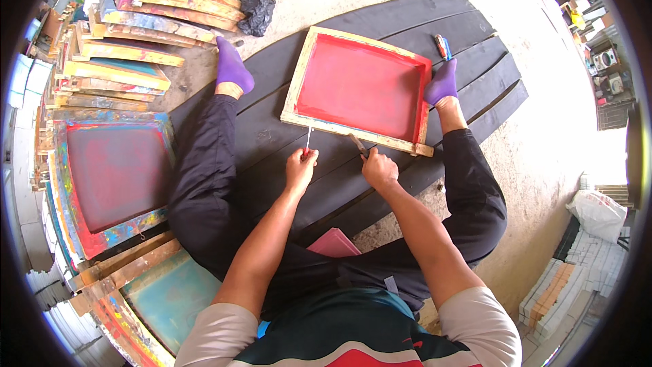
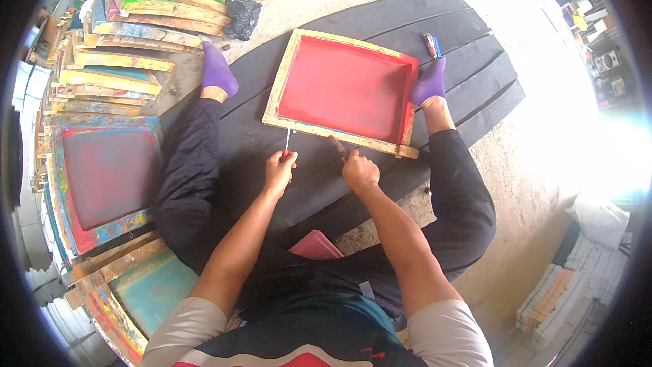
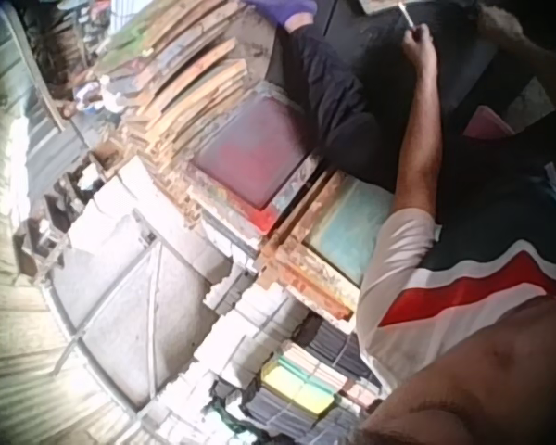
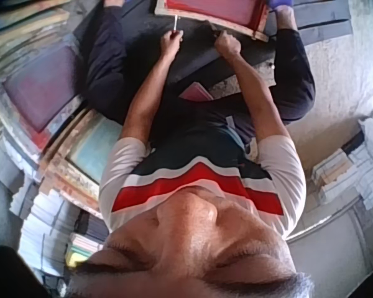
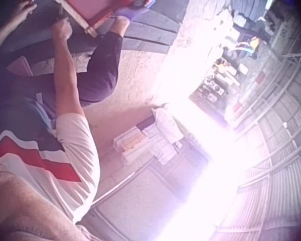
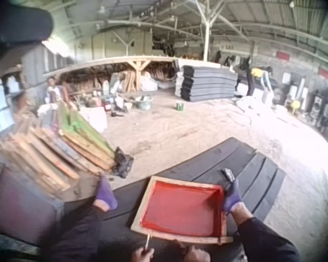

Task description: The person sits on the floor and uses a hammer and a small metal tool to secure staples along the edges of a red screen frame. They repeatedly tap the tool to drive staples into the wooden frame while holding it steady with their other hand.

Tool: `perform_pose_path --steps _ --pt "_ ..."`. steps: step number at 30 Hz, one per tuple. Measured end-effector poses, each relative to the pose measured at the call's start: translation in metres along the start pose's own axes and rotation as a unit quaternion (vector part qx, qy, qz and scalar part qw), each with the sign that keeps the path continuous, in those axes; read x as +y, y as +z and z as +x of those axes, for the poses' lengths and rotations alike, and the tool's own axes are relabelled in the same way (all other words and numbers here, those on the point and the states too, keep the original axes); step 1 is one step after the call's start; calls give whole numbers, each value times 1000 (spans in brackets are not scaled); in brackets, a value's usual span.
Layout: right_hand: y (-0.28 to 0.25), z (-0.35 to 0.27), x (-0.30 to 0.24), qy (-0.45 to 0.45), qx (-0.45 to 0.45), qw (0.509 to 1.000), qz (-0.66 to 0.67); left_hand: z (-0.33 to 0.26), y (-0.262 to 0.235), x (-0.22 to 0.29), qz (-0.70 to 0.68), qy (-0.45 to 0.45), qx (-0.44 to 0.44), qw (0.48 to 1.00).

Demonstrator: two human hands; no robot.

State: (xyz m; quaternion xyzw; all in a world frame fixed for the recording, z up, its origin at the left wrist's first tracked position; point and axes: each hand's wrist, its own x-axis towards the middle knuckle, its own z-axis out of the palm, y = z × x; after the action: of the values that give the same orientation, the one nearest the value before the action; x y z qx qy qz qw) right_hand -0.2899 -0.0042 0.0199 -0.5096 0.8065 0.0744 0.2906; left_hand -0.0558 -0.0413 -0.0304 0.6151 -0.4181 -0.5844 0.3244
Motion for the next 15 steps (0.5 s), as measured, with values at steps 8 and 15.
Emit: perform_pose_path --steps 8,15 --pt "19 8 8 -35 17 997 74 3 -1 -15 7 33 -6 999" --pt "3 23 -5 126 -188 885 407 2 5 -4 35 -4 1 999"
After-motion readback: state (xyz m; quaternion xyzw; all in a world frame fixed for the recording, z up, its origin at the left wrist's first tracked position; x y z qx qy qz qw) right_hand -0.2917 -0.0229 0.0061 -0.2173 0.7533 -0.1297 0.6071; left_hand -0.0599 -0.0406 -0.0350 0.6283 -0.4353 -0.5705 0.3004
